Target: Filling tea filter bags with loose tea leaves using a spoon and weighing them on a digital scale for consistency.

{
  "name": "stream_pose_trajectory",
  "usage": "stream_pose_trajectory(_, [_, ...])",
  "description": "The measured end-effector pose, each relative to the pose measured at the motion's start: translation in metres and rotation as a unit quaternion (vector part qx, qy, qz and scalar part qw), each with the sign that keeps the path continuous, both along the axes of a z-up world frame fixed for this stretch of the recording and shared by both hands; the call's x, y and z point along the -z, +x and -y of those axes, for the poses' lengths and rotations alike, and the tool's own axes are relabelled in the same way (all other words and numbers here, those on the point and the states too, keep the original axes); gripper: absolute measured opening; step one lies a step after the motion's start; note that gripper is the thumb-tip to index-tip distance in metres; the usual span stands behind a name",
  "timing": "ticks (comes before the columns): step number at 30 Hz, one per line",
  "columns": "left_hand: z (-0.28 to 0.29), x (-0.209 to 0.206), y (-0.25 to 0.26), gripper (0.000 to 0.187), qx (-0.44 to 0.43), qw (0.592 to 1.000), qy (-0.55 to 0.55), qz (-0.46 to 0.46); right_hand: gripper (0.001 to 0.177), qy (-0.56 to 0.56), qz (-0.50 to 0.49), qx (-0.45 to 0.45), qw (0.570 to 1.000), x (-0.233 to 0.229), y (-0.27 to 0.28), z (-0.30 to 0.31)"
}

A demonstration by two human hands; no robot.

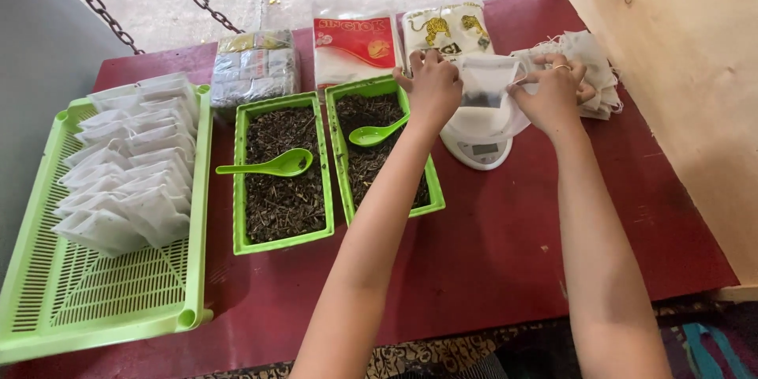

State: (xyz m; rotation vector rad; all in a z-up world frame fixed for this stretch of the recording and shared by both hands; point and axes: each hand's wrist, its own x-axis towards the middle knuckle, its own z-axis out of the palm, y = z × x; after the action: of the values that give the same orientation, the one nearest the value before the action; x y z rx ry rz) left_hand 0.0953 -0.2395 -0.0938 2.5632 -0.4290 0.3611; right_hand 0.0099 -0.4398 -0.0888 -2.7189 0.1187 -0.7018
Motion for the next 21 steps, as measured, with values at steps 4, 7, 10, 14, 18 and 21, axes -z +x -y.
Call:
stream_pose_trajectory(4, [-0.004,-0.003,0.005,0.007,0.004,1.0,-0.02,0.003,0.016,0.006,-0.039,0.019,0.999,0.017,0.011,0.014])
stream_pose_trajectory(7, [-0.009,-0.004,0.008,0.01,-0.004,0.999,-0.035,-0.013,0.016,-0.007,0.001,-0.003,1.0,0.021,0.007,0.022])
stream_pose_trajectory(10, [-0.014,-0.003,0.011,0.009,-0.004,0.997,-0.066,-0.03,0.013,-0.006,0.012,-0.002,1.0,0.021,0.002,0.029])
stream_pose_trajectory(14, [-0.022,0.001,0.015,0.009,-0.019,0.995,-0.087,-0.038,0.014,-0.004,0.031,0.007,0.999,0.025,-0.003,0.044])
stream_pose_trajectory(18, [-0.027,-0.002,0.011,0.008,-0.017,0.993,-0.109,-0.047,0.013,0.016,0.036,0.017,0.999,0.021,-0.013,0.051])
stream_pose_trajectory(21, [-0.031,-0.03,-0.007,0.016,-0.015,0.992,-0.09,-0.086,0.008,0.085,-0.013,0.051,0.995,0.001,-0.018,0.04])
